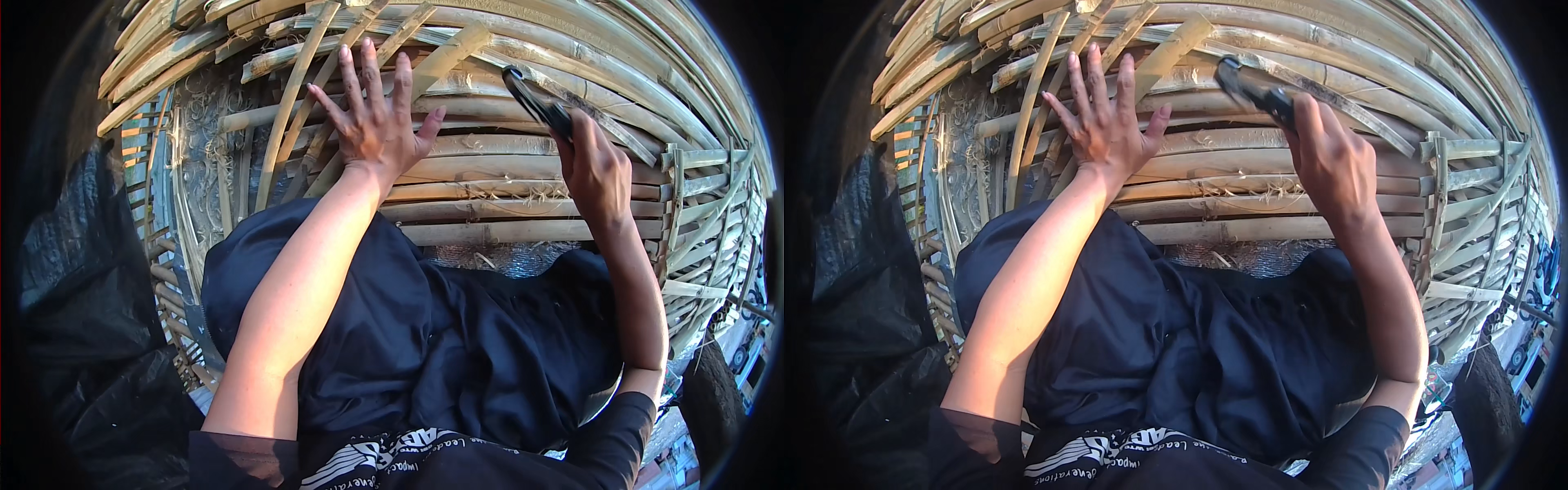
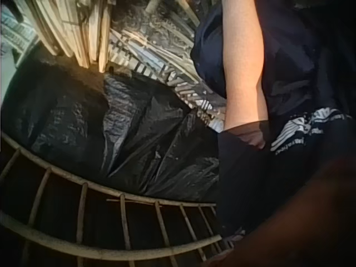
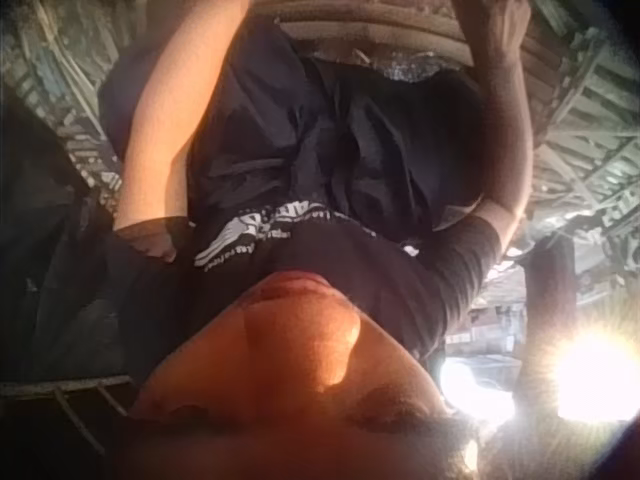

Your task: The person secures thin bamboo strips to a frame with a tool, weaving them into a lattice. They handle the strips one at a time, tapping them into place and moving the structure while sitting on the ground.

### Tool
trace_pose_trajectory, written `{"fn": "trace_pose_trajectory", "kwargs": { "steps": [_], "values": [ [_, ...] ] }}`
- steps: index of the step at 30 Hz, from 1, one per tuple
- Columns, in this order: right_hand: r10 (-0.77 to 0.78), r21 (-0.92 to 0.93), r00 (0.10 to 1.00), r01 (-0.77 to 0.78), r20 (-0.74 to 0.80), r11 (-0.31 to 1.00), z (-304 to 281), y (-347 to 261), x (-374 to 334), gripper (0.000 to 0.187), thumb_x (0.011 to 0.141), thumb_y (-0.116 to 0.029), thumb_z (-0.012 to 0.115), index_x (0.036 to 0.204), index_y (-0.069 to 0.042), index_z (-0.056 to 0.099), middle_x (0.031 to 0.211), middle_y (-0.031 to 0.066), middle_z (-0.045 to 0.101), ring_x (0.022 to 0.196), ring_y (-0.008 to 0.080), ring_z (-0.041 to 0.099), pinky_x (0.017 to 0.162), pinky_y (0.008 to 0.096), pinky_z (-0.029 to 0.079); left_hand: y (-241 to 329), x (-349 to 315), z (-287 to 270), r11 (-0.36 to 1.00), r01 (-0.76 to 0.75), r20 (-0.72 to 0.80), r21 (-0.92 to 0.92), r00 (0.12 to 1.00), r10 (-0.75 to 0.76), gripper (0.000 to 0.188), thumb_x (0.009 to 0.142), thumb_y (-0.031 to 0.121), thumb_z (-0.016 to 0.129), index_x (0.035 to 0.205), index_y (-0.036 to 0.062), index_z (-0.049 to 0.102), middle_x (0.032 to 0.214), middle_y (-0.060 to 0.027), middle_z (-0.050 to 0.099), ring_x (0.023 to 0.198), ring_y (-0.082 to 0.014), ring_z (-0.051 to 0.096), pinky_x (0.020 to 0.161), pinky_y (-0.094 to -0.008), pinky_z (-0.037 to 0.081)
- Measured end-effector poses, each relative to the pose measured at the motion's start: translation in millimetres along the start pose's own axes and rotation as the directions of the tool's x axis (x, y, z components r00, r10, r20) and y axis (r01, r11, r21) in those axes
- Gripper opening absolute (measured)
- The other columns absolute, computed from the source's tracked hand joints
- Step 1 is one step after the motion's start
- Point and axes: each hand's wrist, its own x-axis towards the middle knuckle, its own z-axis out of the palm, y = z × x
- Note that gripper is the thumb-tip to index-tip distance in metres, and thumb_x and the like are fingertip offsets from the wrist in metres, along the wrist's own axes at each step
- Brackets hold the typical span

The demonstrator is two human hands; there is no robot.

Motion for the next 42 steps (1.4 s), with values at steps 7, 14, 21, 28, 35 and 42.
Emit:
{"fn": "trace_pose_trajectory", "kwargs": {
  "steps": [7, 14, 21, 28, 35, 42],
  "values": [
    [-0.032, -0.011, 0.996, 0.031, -0.080, 0.999, -1.3, 1.9, 4.7, 0.036, 0.086, -0.008, 0.076, 0.116, -0.002, 0.056, 0.092, 0.0122, 0.069, 0.072, 0.0304, 0.070, 0.057, 0.0390, 0.055, -2.8, 3.8, -1.5, 1.000, 0.011, 0.012, -0.014, 1.000, -0.010, 0.080, 0.092, 0.066, 0.052, 0.155, 0.0185, 0.039, 0.168, -0.0222, 0.020, 0.156, -0.0481, 0.010, 0.107, -0.0859, 0.011],
    [-0.092, 0.065, 0.968, 0.110, -0.232, 0.992, -7.5, -0.1, 15.5, 0.029, 0.088, -0.010, 0.075, 0.109, -0.006, 0.055, 0.084, 0.0097, 0.065, 0.066, 0.0302, 0.067, 0.055, 0.0399, 0.054, -2.7, 6.2, -0.9, 1.000, 0.000, -0.005, -0.015, 1.000, 0.000, 0.080, 0.092, 0.064, 0.053, 0.156, 0.0188, 0.037, 0.166, -0.0230, 0.022, 0.155, -0.0486, 0.012, 0.107, -0.0861, 0.013],
    [-0.093, 0.095, 0.961, 0.121, -0.260, 0.988, -9.3, -3.7, 15.4, 0.022, 0.093, -0.016, 0.070, 0.105, -0.009, 0.053, 0.083, 0.0101, 0.062, 0.068, 0.0326, 0.067, 0.056, 0.0442, 0.052, 6.2, 2.4, -2.3, 1.000, 0.004, 0.006, -0.021, 1.000, -0.004, 0.079, 0.092, 0.064, 0.053, 0.154, 0.0172, 0.040, 0.168, -0.0227, 0.019, 0.156, -0.0476, 0.011, 0.107, -0.0857, 0.012],
    [-0.223, 0.230, 0.945, 0.278, -0.240, 0.933, -2.1, 22.9, -7.7, 0.029, 0.086, -0.004, 0.074, 0.104, -0.001, 0.052, 0.085, 0.0167, 0.063, 0.067, 0.0359, 0.065, 0.059, 0.0419, 0.054, 3.4, 9.0, -0.1, 1.000, -0.006, -0.032, -0.024, 0.999, 0.005, 0.077, 0.092, 0.063, 0.054, 0.153, 0.0173, 0.042, 0.165, -0.0247, 0.024, 0.155, -0.0489, 0.013, 0.107, -0.0860, 0.013],
    [-0.064, 0.038, 0.994, 0.067, -0.083, 0.997, -2.2, 10.9, 0.0, 0.029, 0.088, -0.007, 0.073, 0.109, -0.004, 0.055, 0.084, 0.0109, 0.063, 0.068, 0.0316, 0.067, 0.056, 0.0426, 0.052, 0.3, 3.3, -1.5, 0.999, 0.003, 0.004, -0.035, 1.000, -0.003, 0.076, 0.092, 0.062, 0.054, 0.152, 0.0166, 0.042, 0.166, -0.0242, 0.022, 0.156, -0.0485, 0.011, 0.106, -0.0864, 0.012],
    [-0.007, 0.042, 0.999, 0.009, -0.054, 0.999, -6.6, 7.1, 3.3, 0.030, 0.084, -0.003, 0.075, 0.106, -0.003, 0.054, 0.091, 0.0148, 0.068, 0.068, 0.0350, 0.066, 0.059, 0.0383, 0.054, 1.3, -11.2, -2.5, 0.998, 0.010, 0.006, -0.060, 1.000, -0.009, 0.074, 0.093, 0.061, 0.054, 0.151, 0.0168, 0.043, 0.166, -0.0236, 0.022, 0.156, -0.0486, 0.011, 0.108, -0.0858, 0.010]
  ]
}}
